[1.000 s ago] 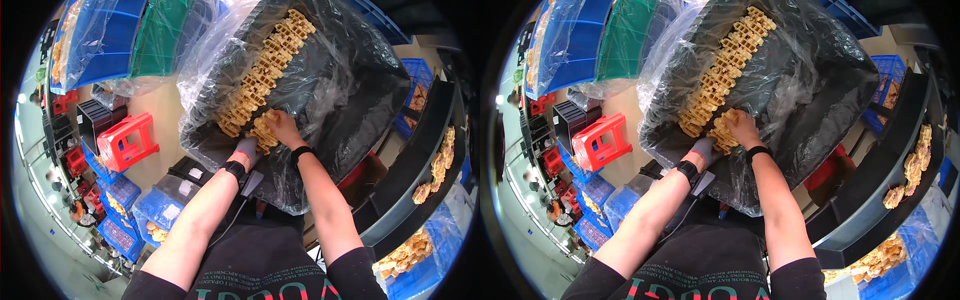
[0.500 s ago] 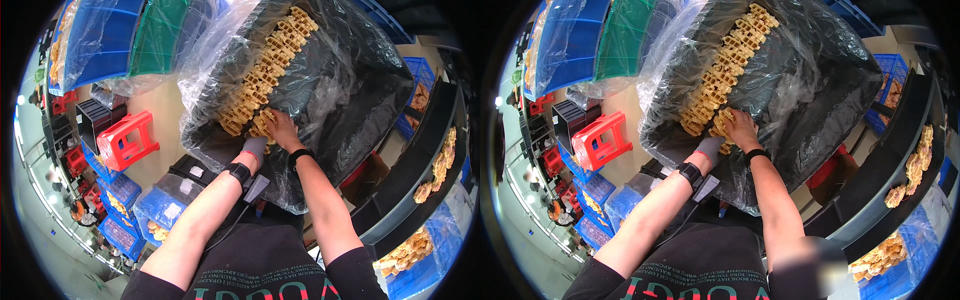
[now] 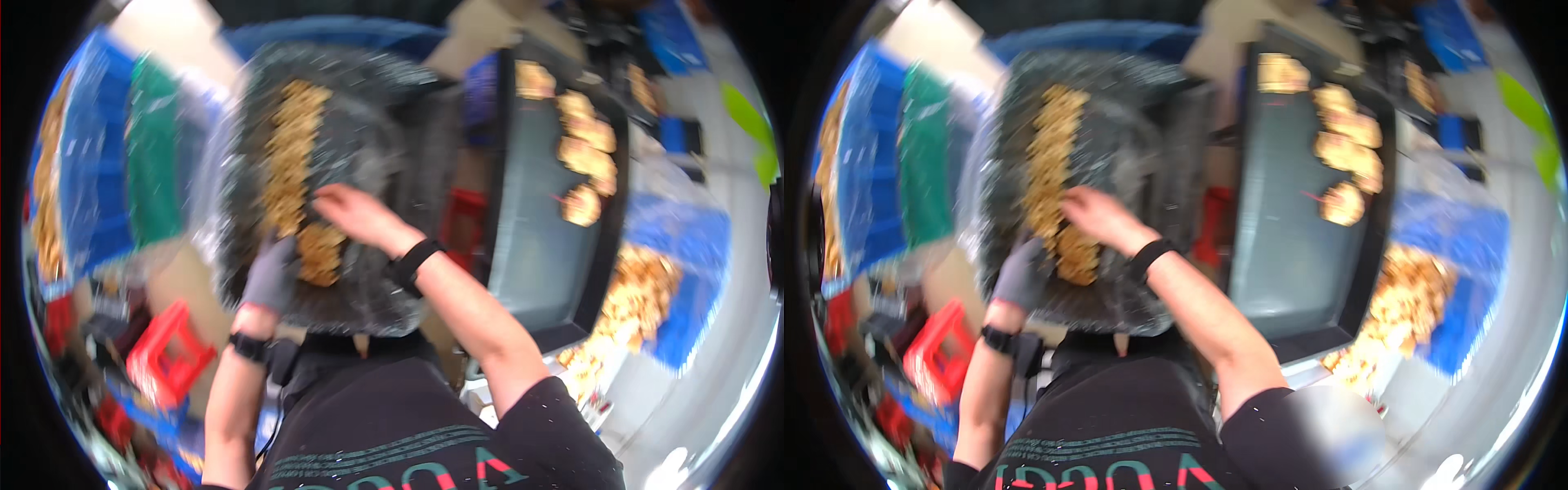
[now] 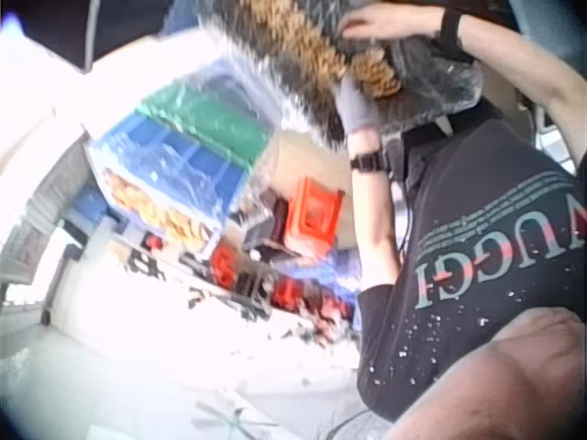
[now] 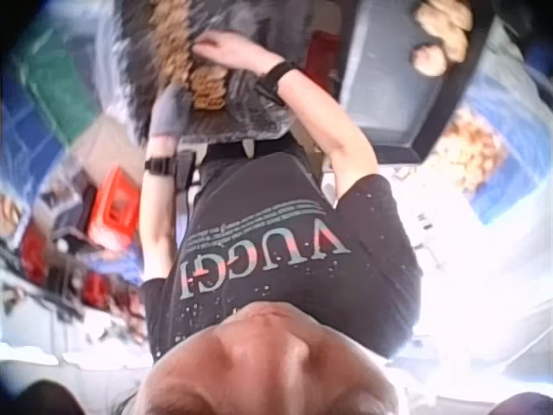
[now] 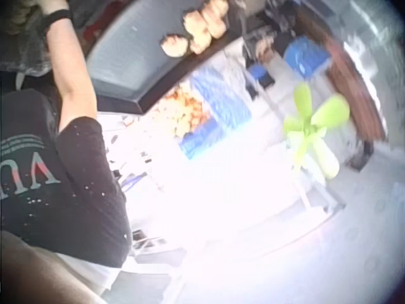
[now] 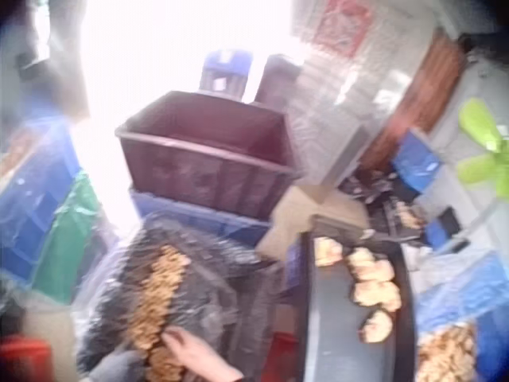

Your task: Transfer waffles from a tray and stack them neatly into a plastic-lined container.

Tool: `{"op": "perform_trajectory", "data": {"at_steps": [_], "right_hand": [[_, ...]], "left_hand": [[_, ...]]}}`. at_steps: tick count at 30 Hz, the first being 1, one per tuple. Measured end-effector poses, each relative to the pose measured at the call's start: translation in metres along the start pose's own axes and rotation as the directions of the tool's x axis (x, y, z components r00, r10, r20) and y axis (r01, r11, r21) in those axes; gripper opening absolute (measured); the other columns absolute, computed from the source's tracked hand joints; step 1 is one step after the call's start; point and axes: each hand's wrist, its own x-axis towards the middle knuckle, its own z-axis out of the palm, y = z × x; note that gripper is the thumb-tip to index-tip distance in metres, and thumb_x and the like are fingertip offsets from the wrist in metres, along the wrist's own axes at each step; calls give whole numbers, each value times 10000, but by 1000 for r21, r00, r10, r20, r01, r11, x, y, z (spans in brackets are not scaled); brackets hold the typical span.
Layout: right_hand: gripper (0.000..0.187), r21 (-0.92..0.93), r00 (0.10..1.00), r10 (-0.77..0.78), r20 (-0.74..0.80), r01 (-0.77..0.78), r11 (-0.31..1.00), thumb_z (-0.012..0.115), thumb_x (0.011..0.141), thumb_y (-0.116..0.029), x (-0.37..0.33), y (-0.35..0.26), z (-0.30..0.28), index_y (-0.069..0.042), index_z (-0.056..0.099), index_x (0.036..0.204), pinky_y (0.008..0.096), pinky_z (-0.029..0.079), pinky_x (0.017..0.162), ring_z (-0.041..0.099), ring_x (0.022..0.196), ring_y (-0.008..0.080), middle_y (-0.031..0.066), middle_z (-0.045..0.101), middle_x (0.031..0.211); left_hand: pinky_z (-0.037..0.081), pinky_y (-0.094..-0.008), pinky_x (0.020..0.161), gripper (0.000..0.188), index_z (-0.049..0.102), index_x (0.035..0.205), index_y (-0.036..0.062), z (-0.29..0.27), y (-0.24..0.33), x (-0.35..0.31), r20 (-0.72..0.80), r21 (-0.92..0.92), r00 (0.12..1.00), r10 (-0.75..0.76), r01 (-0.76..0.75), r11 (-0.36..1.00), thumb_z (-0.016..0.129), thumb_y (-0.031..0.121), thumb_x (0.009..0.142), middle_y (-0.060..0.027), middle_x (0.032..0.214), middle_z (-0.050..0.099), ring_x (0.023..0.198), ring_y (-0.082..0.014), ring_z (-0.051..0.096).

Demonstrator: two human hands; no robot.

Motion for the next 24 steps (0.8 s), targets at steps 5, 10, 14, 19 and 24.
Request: {"op": "perform_trajectory", "data": {"at_steps": [5, 10, 14, 19, 24], "right_hand": [[295, 314, 969, -91, -231, 163, 935, 553, 969, -206, -115, -89, -147, -31, 574, 1206, 266, 475, 885, 606, 1008, 118, 47, 659, 1056], [418, -368, 484, -188, -855, -308, 877, 675, 856, -273, -228, 28, -295, 3, 586, 1157, 374, 481, 885, 613, 1002, 310, 171, 641, 1076], [839, 9, 316, 352, -881, -733, 680, 762, 697, -548, -280, 112, -333, 64, 521, 1218, 387, 484, 889, 619, 1004, 346, 233, 615, 1136], [883, 347, 511, 522, -683, -401, 848, 835, 620, -544, -264, 121, -317, 88, 506, 1141, 305, 492, 839, 633, 944, 203, 156, 646, 1053], [698, 400, 568, 527, -632, -344, 850, 802, 705, -430, -274, 134, -299, 51, 513, 1122, 325, 499, 820, 644, 937, 229, 166, 653, 1027]], "left_hand": [[409, -297, 972, 555, 314, 1467, 103, 108, 94, -20, 96, 9, 960, 262, -265, 964, 503, 94, 946, -38, 1248, 514, 1100, -127, 519], [402, -296, 998, 480, 413, 1417, 76, 252, 150, -28, 495, 124, 850, 177, -270, 955, 511, 84, 947, -41, 1267, 523, 1139, -123, 512], [375, -297, 1040, 463, 444, 1376, 18, 366, 147, 16, 792, 429, 597, 132, -696, 576, 531, 93, 928, -113, 1356, 515, 1233, -188, 490], [417, -418, 998, 532, 484, 1343, 97, 482, 126, 82, 831, 541, 553, 53, -784, -304, 578, 274, 850, -192, 1258, 531, 1193, -360, 491], [460, -427, 905, 499, 499, 1309, 159, 542, 67, 136, 826, 536, 533, 184, -639, -551, 597, 241, 826, -141, 1232, 537, 1141, -323, 521]]}}
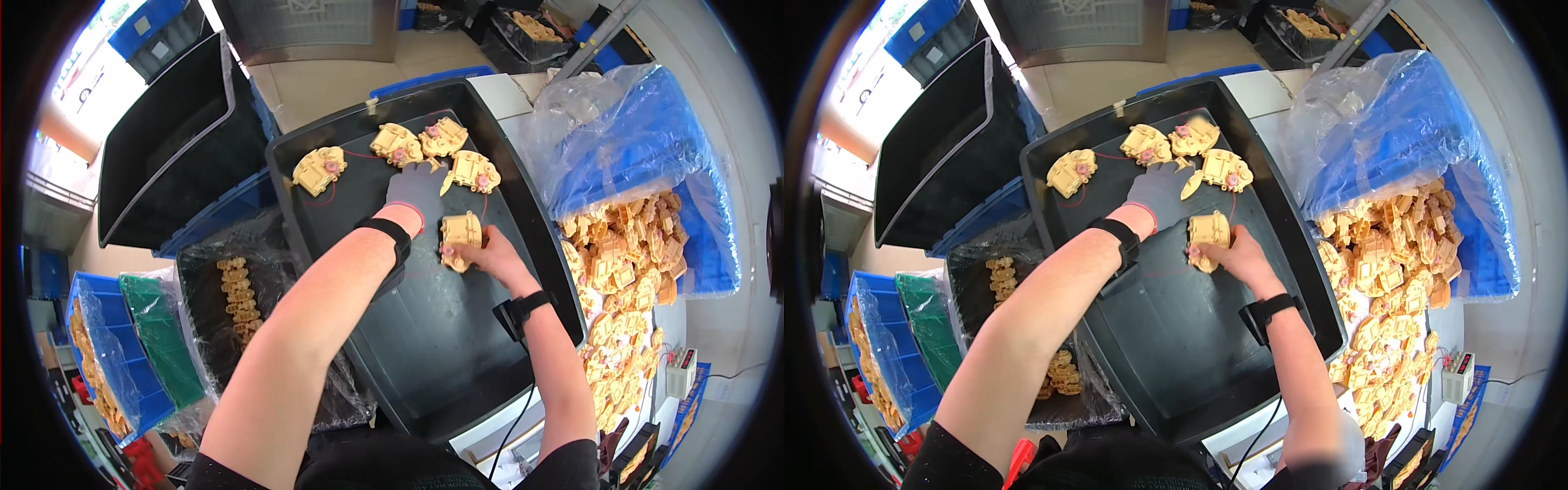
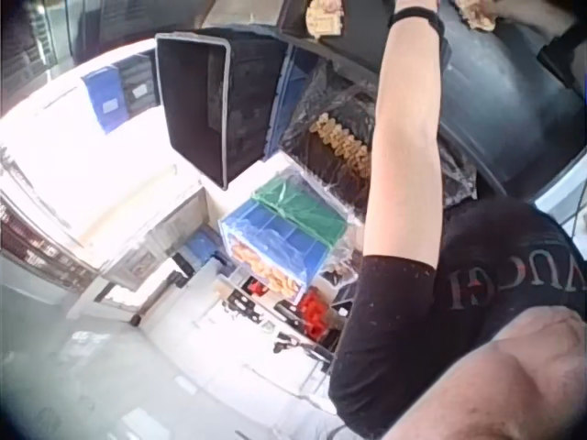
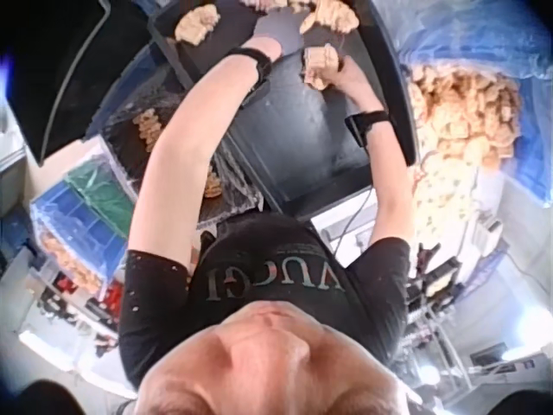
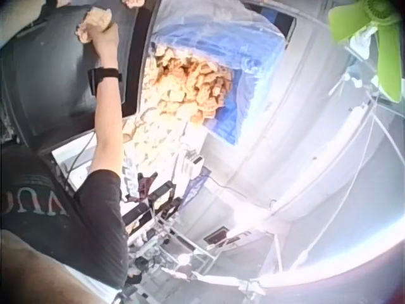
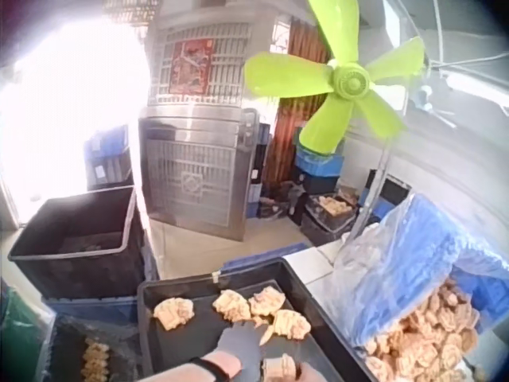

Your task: Transfer waffles from a tray and stack them neatly into a plastic-lined container.

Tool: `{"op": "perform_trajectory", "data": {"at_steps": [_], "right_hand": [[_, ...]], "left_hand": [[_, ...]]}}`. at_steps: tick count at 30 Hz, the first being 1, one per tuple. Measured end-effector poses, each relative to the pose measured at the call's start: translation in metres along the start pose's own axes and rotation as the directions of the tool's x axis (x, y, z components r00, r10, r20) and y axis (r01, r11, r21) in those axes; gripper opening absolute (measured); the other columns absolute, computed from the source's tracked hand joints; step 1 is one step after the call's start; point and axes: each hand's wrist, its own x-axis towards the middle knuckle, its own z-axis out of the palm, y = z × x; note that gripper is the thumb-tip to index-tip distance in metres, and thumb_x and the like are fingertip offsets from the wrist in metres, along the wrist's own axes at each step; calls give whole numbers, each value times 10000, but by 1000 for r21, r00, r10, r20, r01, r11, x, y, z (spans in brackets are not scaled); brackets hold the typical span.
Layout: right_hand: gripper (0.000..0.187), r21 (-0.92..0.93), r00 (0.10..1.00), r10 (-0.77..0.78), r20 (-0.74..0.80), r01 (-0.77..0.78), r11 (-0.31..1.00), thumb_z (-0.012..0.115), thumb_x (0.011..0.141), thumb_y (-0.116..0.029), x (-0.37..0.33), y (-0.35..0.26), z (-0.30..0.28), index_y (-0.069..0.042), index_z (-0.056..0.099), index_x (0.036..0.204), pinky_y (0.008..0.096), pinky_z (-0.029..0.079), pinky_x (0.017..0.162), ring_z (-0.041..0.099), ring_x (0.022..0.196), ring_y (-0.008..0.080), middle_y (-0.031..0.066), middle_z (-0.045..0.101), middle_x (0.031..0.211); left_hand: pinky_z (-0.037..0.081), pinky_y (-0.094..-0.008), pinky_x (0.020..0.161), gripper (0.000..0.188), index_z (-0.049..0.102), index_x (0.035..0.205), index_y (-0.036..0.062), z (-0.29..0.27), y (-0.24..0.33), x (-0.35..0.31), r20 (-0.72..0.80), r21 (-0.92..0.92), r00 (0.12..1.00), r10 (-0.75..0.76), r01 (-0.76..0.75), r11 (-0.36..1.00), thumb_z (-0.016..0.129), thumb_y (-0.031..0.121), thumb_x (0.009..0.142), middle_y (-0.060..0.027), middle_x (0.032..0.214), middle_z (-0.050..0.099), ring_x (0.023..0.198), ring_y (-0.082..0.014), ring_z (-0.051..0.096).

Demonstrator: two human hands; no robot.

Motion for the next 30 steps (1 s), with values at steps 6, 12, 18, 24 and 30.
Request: {"op": "perform_trajectory", "data": {"at_steps": [6, 12, 18, 24, 30], "right_hand": [[567, -34, 999, 6, -38, -8, 999, 728, 761, -359, -31, 14, -21, 18, 498, 1117, 357, 496, 819, 647, 921, 283, 173, 648, 980], [340, -56, 966, -260, -4, 259, 964, 659, 809, -177, -80, -23, -21, -37, 532, 1091, 354, 491, 800, 629, 884, 254, 110, 647, 953], [267, -338, 828, -553, 87, 547, 766, 640, 710, -19, -149, -98, -6, -68, 611, 971, 339, 445, 794, 544, 846, 245, 49, 620, 872], [335, -287, 616, -660, 431, 787, 546, 679, 694, -20, -203, -159, 39, -107, 615, 1011, 360, 430, 837, 555, 894, 268, 33, 626, 913], [346, -177, 491, -685, 539, 861, 477, 718, 714, -2, -223, -187, 102, -79, 581, 1023, 345, 484, 779, 578, 883, 263, 69, 586, 975]], "left_hand": [[508, -405, 746, 392, 532, 1229, 203, 15, 4, 0, -26, 207, 999, 32, -26, 978, 600, 239, 845, -73, 1154, 525, 1020, -263, 568], [505, -312, 789, 565, 488, 1276, 52, -21, -20, -48, 372, -537, 919, -127, 325, 779, 659, 248, 774, -134, 1123, 590, 986, -222, 601], [475, -228, 751, 512, 474, 1301, -1, -93, -32, -145, 388, -905, 922, 14, 378, 195, 581, 206, 845, -50, 1049, 612, 866, -81, 572], [420, -261, 970, 582, 365, 1416, 32, -121, -57, -255, 408, -905, 911, 51, 411, -107, 583, 190, 900, -54, 1308, 509, 1163, -115, 506], [385, -278, 1025, 675, 283, 1451, 11, -136, -53, -325, 414, -850, 877, 242, 468, -242, 598, 262, 910, -90, 1338, 480, 1206, -137, 480]]}}
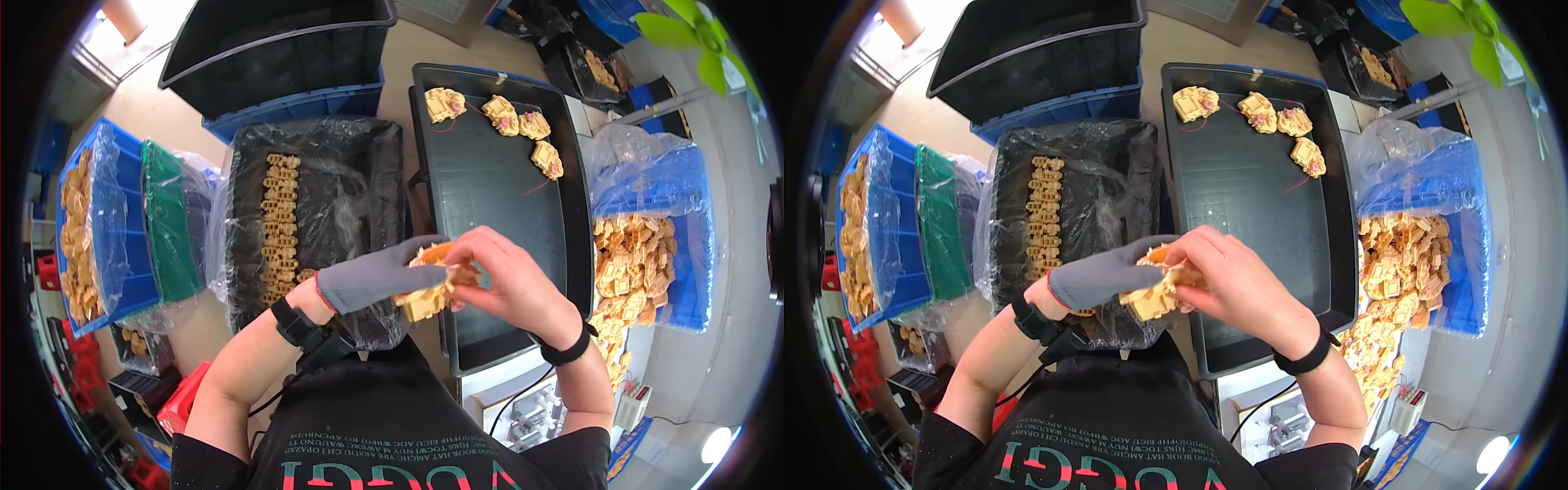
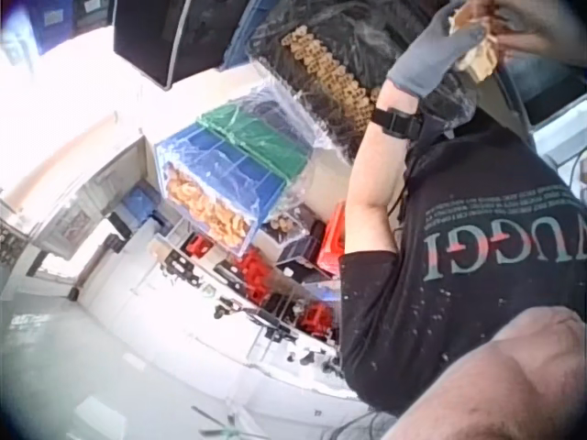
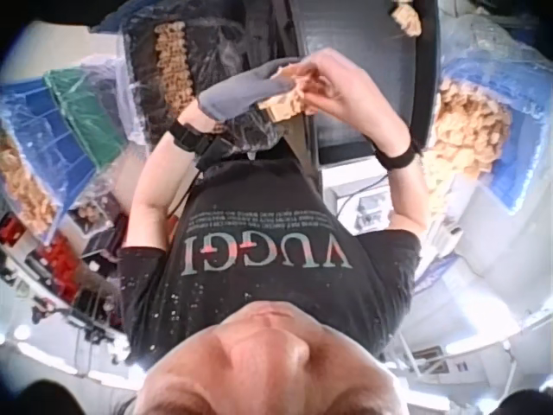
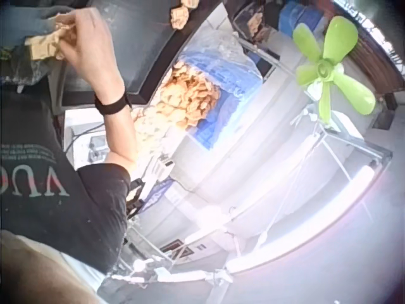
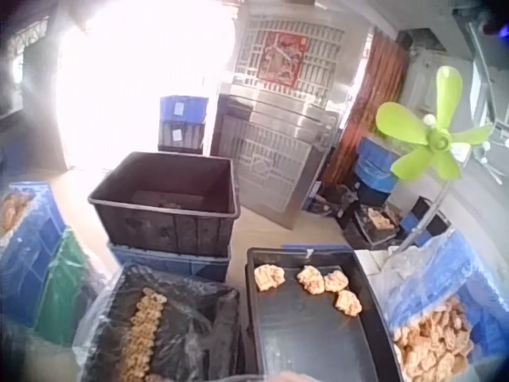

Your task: Transfer waffles from a tray and stack them neatly into a plastic-lined container.

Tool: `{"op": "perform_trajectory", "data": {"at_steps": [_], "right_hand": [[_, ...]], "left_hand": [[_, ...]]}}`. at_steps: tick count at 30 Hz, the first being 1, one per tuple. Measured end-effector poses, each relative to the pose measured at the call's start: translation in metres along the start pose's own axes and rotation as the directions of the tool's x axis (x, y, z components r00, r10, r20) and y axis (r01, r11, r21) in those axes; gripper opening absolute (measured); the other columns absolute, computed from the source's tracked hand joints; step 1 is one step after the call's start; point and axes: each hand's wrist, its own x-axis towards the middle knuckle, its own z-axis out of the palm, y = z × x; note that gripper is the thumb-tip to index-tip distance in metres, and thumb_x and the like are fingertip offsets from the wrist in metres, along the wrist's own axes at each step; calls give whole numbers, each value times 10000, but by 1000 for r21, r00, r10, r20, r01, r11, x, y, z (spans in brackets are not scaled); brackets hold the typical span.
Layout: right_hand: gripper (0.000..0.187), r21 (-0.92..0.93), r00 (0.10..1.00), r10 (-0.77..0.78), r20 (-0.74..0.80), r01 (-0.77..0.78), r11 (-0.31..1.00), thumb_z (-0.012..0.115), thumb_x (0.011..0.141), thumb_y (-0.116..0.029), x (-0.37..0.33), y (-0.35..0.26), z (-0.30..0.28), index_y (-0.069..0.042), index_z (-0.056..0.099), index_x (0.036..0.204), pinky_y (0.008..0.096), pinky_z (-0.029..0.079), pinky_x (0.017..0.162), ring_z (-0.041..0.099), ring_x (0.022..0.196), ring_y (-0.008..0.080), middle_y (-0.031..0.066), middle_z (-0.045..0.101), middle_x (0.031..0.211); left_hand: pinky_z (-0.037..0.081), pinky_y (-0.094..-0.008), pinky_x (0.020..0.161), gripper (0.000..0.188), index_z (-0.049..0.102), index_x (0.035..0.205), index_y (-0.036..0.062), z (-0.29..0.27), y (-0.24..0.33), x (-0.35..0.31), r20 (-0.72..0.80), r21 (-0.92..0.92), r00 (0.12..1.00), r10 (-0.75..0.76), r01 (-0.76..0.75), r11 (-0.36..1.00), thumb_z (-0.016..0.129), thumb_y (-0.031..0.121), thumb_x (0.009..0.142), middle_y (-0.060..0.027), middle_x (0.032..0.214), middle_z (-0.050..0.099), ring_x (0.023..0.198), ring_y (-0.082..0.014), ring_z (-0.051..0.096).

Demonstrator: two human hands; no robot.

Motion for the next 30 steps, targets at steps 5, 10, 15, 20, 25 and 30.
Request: {"op": "perform_trajectory", "data": {"at_steps": [5, 10, 15, 20, 25, 30], "right_hand": [[293, 108, 984, 63, 168, -82, 991, 714, 753, -57, 9, -3, 25, -55, 519, 971, 380, 492, 741, 590, 877, 299, 102, 561, 948], [354, 190, 967, 51, 250, -101, 977, 736, 733, -53, 12, 2, 21, -65, 525, 1018, 377, 496, 789, 592, 934, 285, 106, 562, 1030], [589, 170, 986, 121, 110, -139, 976, 752, 720, -28, 3, 28, 13, -105, 514, 1253, 326, 492, 897, 573, 1077, 255, 100, 534, 1258], [665, 297, 956, 185, 229, -250, 922, 740, 739, -12, -12, 64, -3, -121, 480, 1341, 317, 494, 897, 571, 1090, 215, 72, 538, 1285], [647, 433, 980, 114, 162, -174, 884, 748, 735, -16, -25, 85, -11, -111, 494, 1323, 312, 495, 871, 579, 1059, 222, 71, 559, 1244], [683, 408, 965, 99, 242, -193, 892, 771, 730, -66, -24, 92, -26, -105, 474, 1344, 329, 464, 922, 549, 1119, 235, 76, 544, 1264]], "left_hand": [[395, -274, 1018, 776, 244, 1462, 16, -13, -43, -18, 59, -186, 989, 133, -120, 975, 665, 204, 838, -71, 1322, 489, 1198, -126, 492], [368, -279, 1045, 793, 225, 1473, 19, -9, -66, -19, 31, -291, 955, 296, -275, 916, 667, 191, 838, -81, 1370, 450, 1245, -140, 458], [346, -291, 1074, 757, 169, 1496, 13, -4, -48, 1, -38, -149, 937, 348, -350, 925, 593, 266, 921, -78, 1420, 408, 1297, -141, 416], [364, -300, 1068, 605, 217, 1489, 44, -10, -63, 39, -104, -527, 978, 179, -207, 824, 478, 239, 979, -78, 1434, 408, 1289, -159, 441], [392, -294, 1048, 548, 292, 1467, 69, -2, -62, 61, 100, -588, 992, 81, -7, 809, 428, 340, 1012, -66, 1429, 434, 1278, -167, 463], [364, -320, 1079, 522, 311, 1459, 79, -1, -75, 76, 222, -862, 962, 161, 117, 494, 414, 339, 1017, -60, 1447, 422, 1289, -167, 456]]}}
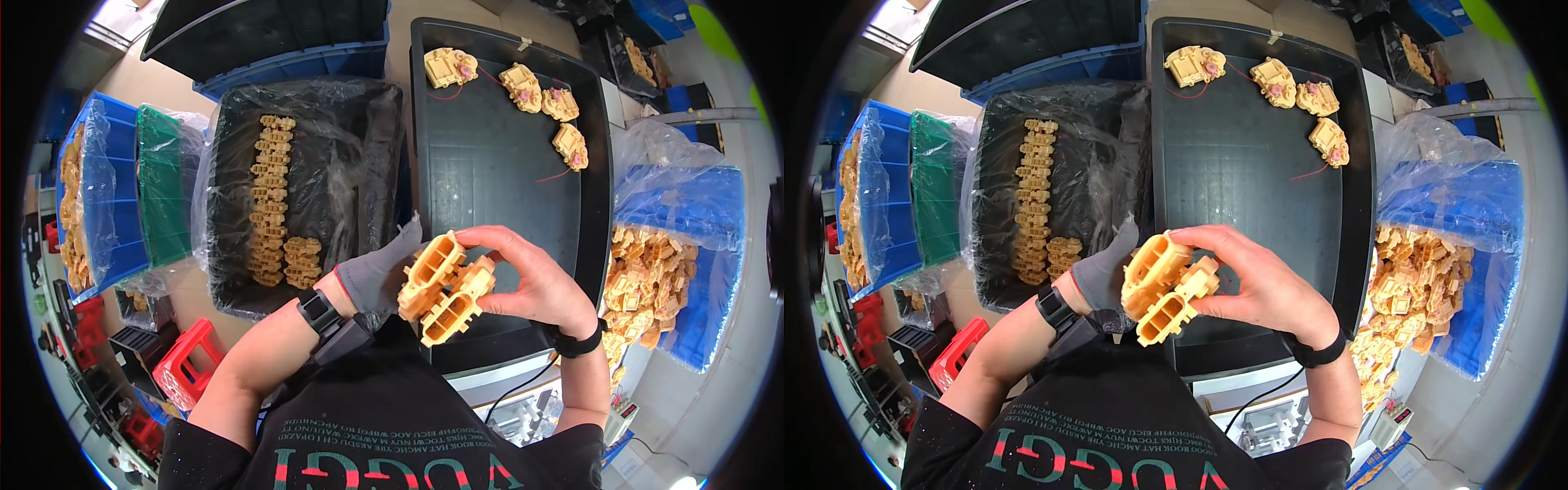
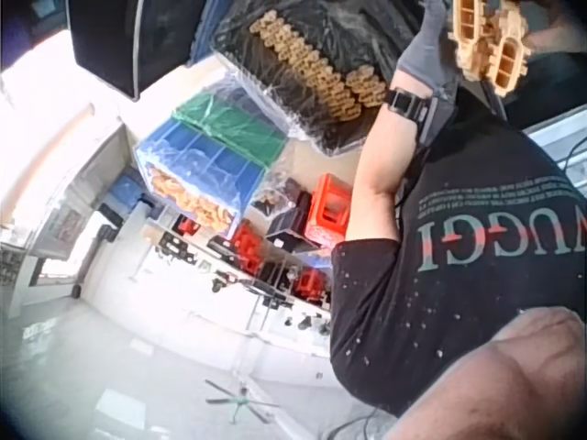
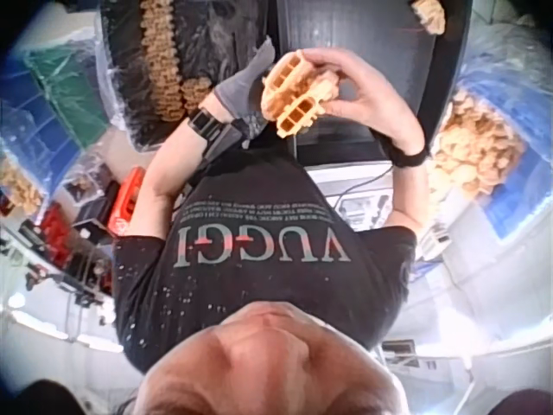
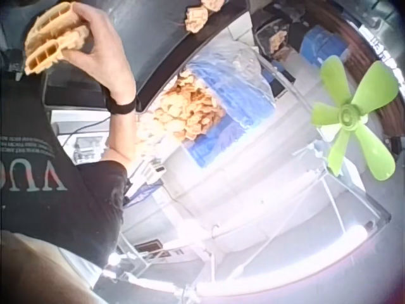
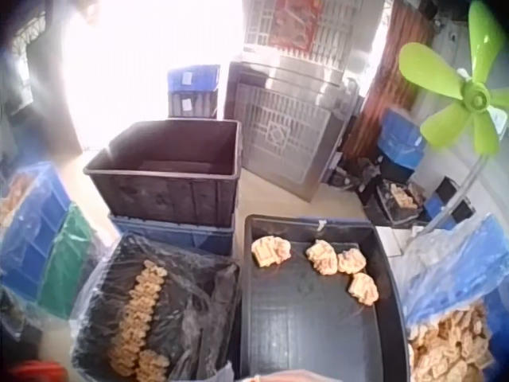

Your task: Transfer waffles from a tray and stack them neatly into a plastic-lined container.

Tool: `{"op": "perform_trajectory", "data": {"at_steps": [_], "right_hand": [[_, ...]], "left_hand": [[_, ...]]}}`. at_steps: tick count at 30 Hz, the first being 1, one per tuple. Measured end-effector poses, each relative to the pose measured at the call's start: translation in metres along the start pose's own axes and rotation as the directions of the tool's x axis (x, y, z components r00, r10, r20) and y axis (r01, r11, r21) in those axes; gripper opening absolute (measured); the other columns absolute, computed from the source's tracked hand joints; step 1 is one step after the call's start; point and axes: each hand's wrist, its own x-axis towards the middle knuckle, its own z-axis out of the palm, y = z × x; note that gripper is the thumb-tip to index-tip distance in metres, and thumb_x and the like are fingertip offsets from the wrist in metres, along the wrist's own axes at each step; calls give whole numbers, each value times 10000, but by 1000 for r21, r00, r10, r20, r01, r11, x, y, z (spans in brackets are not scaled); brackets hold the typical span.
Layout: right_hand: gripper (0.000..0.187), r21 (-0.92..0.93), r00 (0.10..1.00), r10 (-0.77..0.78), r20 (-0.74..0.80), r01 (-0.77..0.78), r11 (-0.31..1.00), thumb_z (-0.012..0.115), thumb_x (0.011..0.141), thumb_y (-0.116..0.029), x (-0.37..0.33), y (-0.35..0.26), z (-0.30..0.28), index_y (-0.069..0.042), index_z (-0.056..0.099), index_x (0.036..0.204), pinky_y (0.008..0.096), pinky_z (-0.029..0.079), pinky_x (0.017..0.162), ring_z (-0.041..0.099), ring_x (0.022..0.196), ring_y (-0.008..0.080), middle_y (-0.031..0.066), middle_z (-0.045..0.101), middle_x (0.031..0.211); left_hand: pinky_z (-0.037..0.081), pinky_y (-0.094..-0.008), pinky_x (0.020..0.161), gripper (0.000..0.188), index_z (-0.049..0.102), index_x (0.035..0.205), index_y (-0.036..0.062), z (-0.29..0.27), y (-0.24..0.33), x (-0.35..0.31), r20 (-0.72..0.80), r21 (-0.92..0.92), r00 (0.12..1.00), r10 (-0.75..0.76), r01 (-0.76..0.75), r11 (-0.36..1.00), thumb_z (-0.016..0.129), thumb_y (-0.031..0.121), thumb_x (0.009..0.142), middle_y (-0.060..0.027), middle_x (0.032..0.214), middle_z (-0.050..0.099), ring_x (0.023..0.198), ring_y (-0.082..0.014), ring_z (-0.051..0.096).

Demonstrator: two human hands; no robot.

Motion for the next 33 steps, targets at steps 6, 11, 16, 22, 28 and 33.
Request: {"op": "perform_trajectory", "data": {"at_steps": [6, 11, 16, 22, 28, 33], "right_hand": [[764, 298, 999, 28, -22, -21, 954, 819, 735, -240, 11, 33, -65, -36, 430, 1360, 330, 396, 1004, 478, 1233, 175, 76, 504, 1337], [563, -313, 617, 115, -779, -541, 781, 728, 802, -267, 23, 223, -168, -74, 500, 1279, 370, 440, 958, 546, 1130, 261, 120, 542, 1241], [582, -594, 592, -143, -793, -702, 393, 751, 758, -240, 39, 233, -127, -96, 490, 1257, 454, 440, 953, 489, 1152, 373, 187, 471, 1294], [815, -548, 539, -190, -821, -646, 532, 834, 630, -230, 3, 226, -105, -77, 395, 1300, 464, 443, 967, 479, 1149, 426, 266, 472, 1222], [881, -396, 571, 138, -809, -703, 590, 851, 643, -289, -16, 193, -42, -27, 366, 1330, 423, 520, 851, 606, 984, 375, 235, 552, 1144], [704, 568, 800, 352, -486, -16, 823, 707, 847, -176, -10, 50, 44, -52, 318, 1420, 344, 476, 947, 570, 1118, 213, 110, 534, 1265]], "left_hand": [[329, -377, 1099, 874, 242, 1493, 95, 5, -1, -5, -90, 279, 995, 46, -19, 960, 445, 669, 867, -125, 1441, 402, 1307, -245, 422], [355, -406, 1087, 777, 219, 1496, 97, -4, -7, -6, 36, 108, 999, 29, -32, 994, 504, 524, 912, -119, 1418, 430, 1281, -260, 444], [359, -450, 1071, 868, 215, 1502, 93, 3, -11, -32, -53, 314, 977, 208, -181, 932, 512, 612, 872, -154, 1442, 381, 1303, -281, 419], [372, -429, 1064, 657, 332, 1447, 62, -9, -5, -60, 24, -82, 980, 197, -194, 978, 414, 508, 972, -155, 1374, 463, 1270, -291, 457], [293, -470, 1117, 671, 334, 1461, 143, -33, -9, -123, 14, -310, 973, 232, -216, 926, 474, 536, 935, -105, 1466, 389, 1317, -293, 414], [321, -463, 1110, 729, 396, 1420, 101, -40, -13, -166, -44, -182, 953, 299, -302, 936, 583, 544, 871, -110, 1407, 461, 1278, -290, 454]]}}
